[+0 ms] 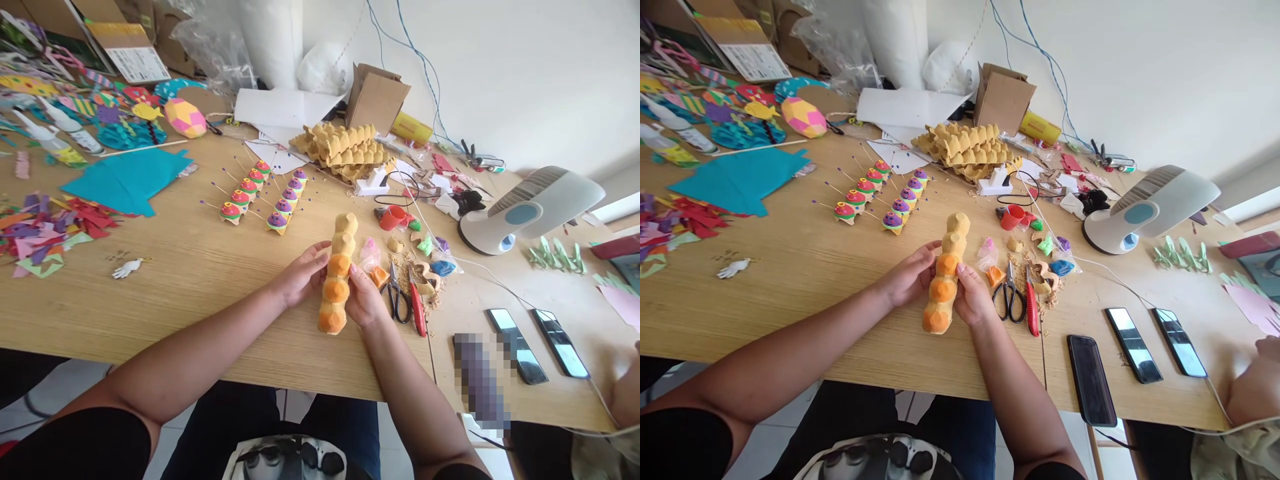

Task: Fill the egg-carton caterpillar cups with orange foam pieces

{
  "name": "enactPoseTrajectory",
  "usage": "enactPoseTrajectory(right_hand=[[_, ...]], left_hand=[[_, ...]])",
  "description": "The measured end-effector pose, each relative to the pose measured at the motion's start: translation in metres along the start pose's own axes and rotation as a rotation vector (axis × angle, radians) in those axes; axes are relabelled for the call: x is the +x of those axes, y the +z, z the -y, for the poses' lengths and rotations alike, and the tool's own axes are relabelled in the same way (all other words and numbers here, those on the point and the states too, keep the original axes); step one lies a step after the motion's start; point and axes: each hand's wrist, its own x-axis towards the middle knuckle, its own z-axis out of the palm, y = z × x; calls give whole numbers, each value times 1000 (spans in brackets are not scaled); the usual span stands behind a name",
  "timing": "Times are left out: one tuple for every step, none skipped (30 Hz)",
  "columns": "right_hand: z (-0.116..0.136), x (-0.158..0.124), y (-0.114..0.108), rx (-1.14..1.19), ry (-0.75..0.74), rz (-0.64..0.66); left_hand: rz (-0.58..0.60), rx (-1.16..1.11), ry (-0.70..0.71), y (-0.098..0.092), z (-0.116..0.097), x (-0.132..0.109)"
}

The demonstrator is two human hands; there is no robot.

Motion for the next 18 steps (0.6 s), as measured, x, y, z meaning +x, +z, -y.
enactPoseTrajectory(right_hand=[[-1, 1, 0, 2, -11, -9], [-1, 2, 0, 2, -16, -14], [-1, 2, -1, -1, -17, -13], [-1, 3, -1, -7, -18, -7], [0, 3, -1, -19, -17, 3], [1, 4, -1, -35, -19, 13], [2, 4, -2, -56, -27, 21], [4, 4, -3, -82, -39, 26], [6, 4, -3, -115, -52, 26], [8, 4, -4, -156, -66, 19], [11, 4, -5, -206, -80, 6], [13, 4, -6, -264, -96, -11], [16, 4, -7, -326, -112, -29], [18, 4, -8, -387, -126, -44], [20, 4, -9, -444, -140, -54], [22, 4, -9, -496, -154, -61], [23, 4, -10, -545, -167, -66], [24, 4, -10, -591, -186, -73]], left_hand=[[2, 26, 0, 1, 0, -1], [-1, 53, 9, 2, 0, -1], [-7, 81, 26, 2, 1, -1], [-18, 108, 50, 3, 1, -1], [-34, 132, 78, 4, 2, -1], [-53, 156, 105, 4, 2, -1], [-70, 181, 129, 4, 3, -1], [-83, 209, 152, 4, 3, -1], [-93, 243, 178, 4, 3, -1], [-99, 287, 208, 3, 3, -1], [-101, 344, 243, 2, 3, -1], [-101, 414, 282, 1, 2, -1], [-96, 497, 316, 0, 1, -1], [-93, 585, 348, -2, -1, -1], [-84, 669, 372, -3, -3, -2], [-71, 741, 395, -4, -5, -2], [-56, 799, 416, -5, -6, -2], [-43, 843, 438, -6, -8, -3]])
